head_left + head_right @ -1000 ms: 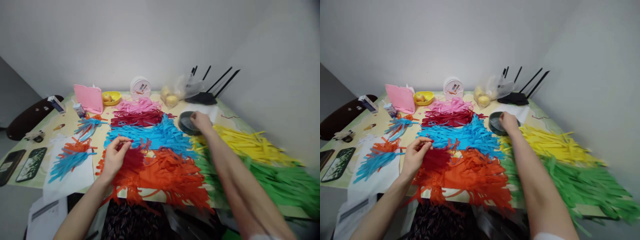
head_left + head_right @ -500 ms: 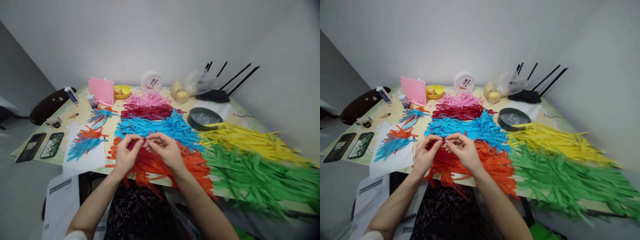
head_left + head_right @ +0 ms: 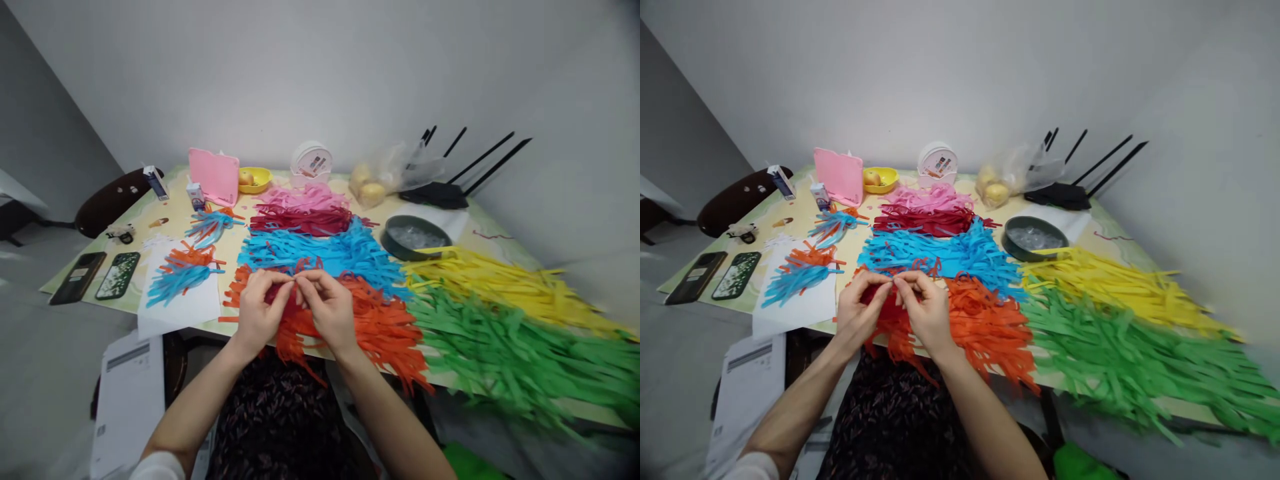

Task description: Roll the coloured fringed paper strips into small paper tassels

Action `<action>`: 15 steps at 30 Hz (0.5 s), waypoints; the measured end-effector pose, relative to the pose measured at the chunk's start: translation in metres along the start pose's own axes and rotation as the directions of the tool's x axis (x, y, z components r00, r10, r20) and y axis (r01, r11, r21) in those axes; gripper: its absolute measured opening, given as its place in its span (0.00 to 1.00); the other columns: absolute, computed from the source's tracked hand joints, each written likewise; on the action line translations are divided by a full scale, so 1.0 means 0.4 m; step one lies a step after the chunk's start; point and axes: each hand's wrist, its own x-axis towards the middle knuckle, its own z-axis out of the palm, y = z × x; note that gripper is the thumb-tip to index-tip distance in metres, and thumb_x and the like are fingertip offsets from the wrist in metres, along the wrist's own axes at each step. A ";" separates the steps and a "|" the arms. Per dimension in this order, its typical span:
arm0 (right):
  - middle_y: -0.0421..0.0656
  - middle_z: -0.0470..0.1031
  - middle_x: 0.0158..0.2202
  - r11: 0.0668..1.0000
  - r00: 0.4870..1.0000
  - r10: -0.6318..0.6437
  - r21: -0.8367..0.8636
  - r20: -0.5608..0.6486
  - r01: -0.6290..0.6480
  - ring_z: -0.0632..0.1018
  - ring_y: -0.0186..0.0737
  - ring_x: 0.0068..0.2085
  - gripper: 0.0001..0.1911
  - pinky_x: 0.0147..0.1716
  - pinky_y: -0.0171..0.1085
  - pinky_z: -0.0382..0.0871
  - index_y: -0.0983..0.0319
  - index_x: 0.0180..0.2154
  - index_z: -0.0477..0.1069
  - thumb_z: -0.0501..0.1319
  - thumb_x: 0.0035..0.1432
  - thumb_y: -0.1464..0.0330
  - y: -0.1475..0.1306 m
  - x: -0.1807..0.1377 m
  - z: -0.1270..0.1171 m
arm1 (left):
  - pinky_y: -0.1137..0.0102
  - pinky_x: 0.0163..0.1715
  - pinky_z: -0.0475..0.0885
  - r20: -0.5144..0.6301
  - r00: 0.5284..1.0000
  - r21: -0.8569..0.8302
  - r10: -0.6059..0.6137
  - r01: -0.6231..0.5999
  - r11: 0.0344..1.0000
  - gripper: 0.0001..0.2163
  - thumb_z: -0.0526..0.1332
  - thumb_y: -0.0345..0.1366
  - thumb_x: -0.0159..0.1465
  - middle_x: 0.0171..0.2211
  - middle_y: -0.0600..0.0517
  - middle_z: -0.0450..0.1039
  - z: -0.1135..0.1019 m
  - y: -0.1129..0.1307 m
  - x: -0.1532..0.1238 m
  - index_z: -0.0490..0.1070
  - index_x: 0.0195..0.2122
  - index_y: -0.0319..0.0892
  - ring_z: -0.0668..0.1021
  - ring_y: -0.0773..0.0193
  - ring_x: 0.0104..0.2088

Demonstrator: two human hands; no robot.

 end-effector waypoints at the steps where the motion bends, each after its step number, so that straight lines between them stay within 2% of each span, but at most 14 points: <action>1: 0.35 0.70 0.19 1.000 1.000 -0.003 -0.025 -0.010 0.003 0.70 0.30 0.21 0.09 0.23 0.31 0.64 0.62 0.34 0.75 0.63 0.60 0.62 0.000 -0.002 0.000 | 0.71 0.37 0.72 -0.013 0.999 -0.055 -0.034 0.034 0.998 0.02 0.63 0.34 0.64 0.31 0.52 0.78 0.004 -0.002 -0.002 0.74 0.35 0.42 0.78 0.65 0.34; 4: 0.34 0.68 0.18 1.000 1.000 0.025 -0.002 -0.006 -0.025 0.67 0.29 0.20 0.09 0.21 0.31 0.61 0.62 0.34 0.74 0.63 0.59 0.62 -0.003 -0.002 -0.001 | 0.74 0.32 0.73 -0.018 0.990 -0.248 -0.138 0.130 0.960 0.03 0.65 0.34 0.62 0.29 0.54 0.77 0.016 -0.007 -0.007 0.72 0.34 0.41 0.79 0.68 0.29; 7: 0.33 0.66 0.17 0.997 0.998 0.062 0.034 0.014 -0.063 0.63 0.28 0.18 0.10 0.18 0.30 0.55 0.62 0.32 0.74 0.63 0.58 0.61 -0.005 -0.002 -0.003 | 0.76 0.29 0.73 0.000 0.986 -0.343 -0.168 0.157 0.926 0.05 0.66 0.35 0.61 0.25 0.56 0.75 0.025 -0.008 -0.009 0.72 0.31 0.41 0.78 0.70 0.25; 9: 0.33 0.66 0.17 0.998 0.998 0.067 0.008 0.003 -0.067 0.62 0.28 0.18 0.11 0.18 0.30 0.54 0.62 0.32 0.74 0.64 0.58 0.60 -0.004 -0.002 -0.005 | 0.76 0.29 0.73 0.005 0.986 -0.367 -0.170 0.159 0.916 0.05 0.67 0.35 0.61 0.25 0.56 0.75 0.027 -0.007 -0.009 0.73 0.30 0.41 0.78 0.70 0.25; 12: 0.34 0.66 0.18 0.997 0.997 0.052 -0.049 -0.049 -0.054 0.64 0.29 0.20 0.11 0.21 0.31 0.57 0.62 0.32 0.75 0.63 0.58 0.60 -0.004 0.000 -0.011 | 0.75 0.34 0.75 0.070 0.983 -0.363 -0.171 0.185 0.913 0.04 0.66 0.34 0.62 0.31 0.53 0.79 0.024 -0.007 -0.010 0.73 0.35 0.42 0.82 0.67 0.31; 15: 0.34 0.67 0.18 0.993 0.996 0.075 -0.093 0.041 -0.071 0.66 0.30 0.21 0.12 0.22 0.31 0.59 0.62 0.34 0.76 0.64 0.57 0.60 -0.009 0.007 -0.024 | 0.73 0.38 0.76 0.119 0.971 -0.332 -0.208 0.237 0.913 0.05 0.64 0.34 0.63 0.33 0.51 0.81 0.014 -0.013 -0.012 0.72 0.39 0.42 0.83 0.65 0.34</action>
